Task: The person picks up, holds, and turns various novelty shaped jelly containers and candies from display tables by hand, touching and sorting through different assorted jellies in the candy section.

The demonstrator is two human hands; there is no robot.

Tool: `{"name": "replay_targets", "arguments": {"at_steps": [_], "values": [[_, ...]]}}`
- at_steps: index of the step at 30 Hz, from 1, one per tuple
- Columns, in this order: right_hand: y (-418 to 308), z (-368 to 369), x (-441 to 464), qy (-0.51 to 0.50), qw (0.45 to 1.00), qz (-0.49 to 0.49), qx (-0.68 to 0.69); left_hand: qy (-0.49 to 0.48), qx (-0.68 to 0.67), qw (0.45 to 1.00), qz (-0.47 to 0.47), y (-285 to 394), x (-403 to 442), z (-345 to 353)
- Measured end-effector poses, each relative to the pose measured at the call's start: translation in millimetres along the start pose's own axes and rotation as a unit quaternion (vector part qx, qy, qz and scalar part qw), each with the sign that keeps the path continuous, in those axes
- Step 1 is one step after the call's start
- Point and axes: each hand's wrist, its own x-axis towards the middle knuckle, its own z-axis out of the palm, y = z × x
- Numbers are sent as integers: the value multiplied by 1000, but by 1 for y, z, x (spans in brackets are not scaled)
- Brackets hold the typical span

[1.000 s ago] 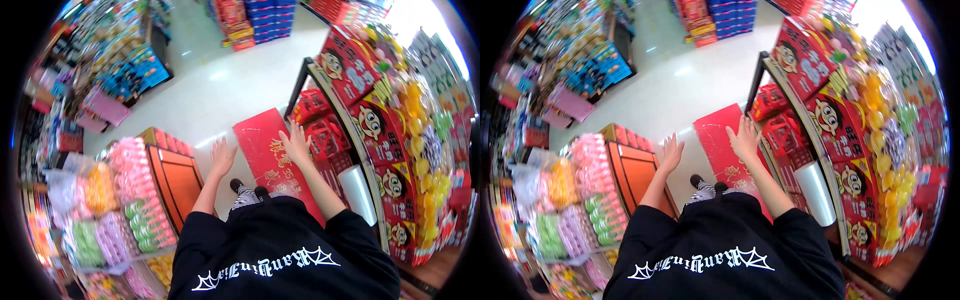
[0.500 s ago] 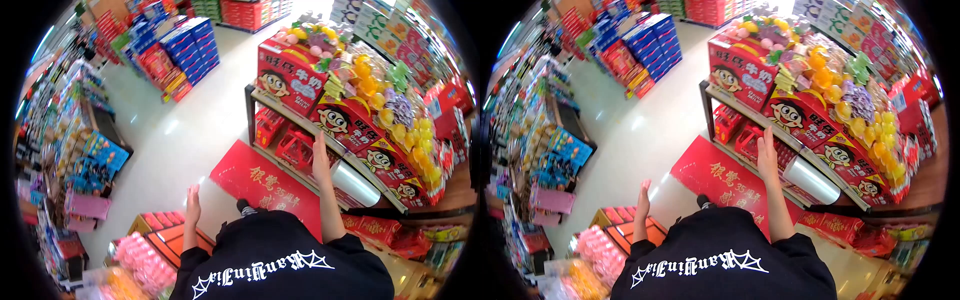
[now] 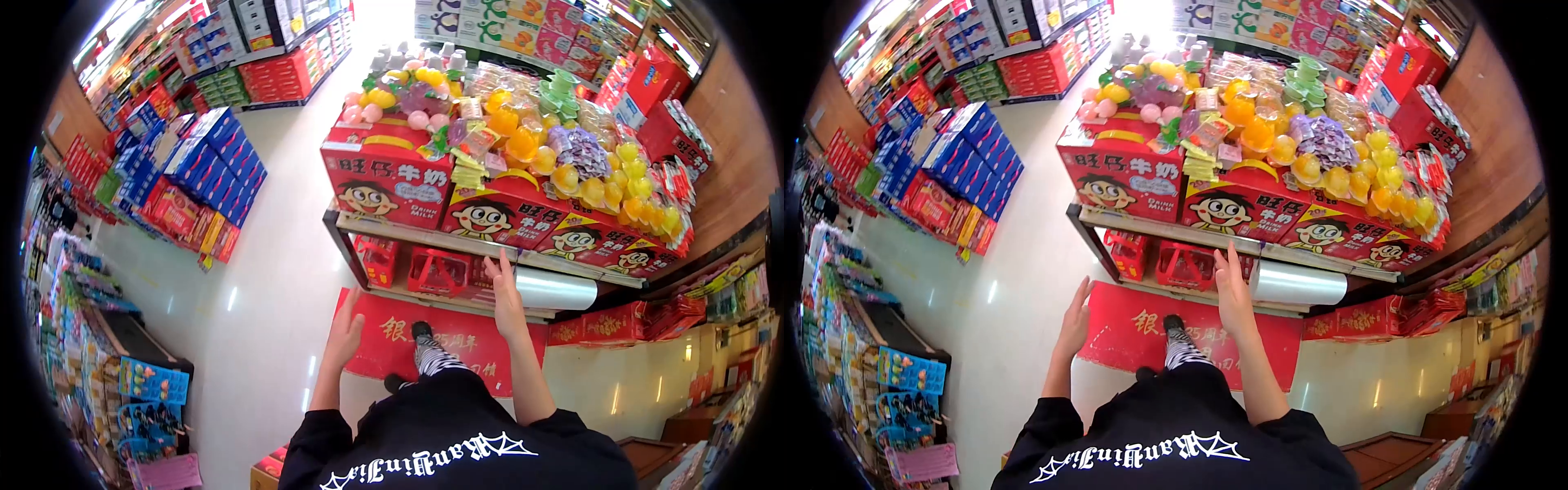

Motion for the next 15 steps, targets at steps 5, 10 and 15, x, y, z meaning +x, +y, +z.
{"name": "replay_targets", "arguments": {"at_steps": [5,10,15], "values": [[-12,2,38,34,998,-52,-1,-46,60,987,139,31,71,14],[-44,7,108,47,984,-173,10,-9,85,962,258,93,140,1],[-83,11,177,55,932,-320,-158,19,96,943,320,146,208,-14]]}}
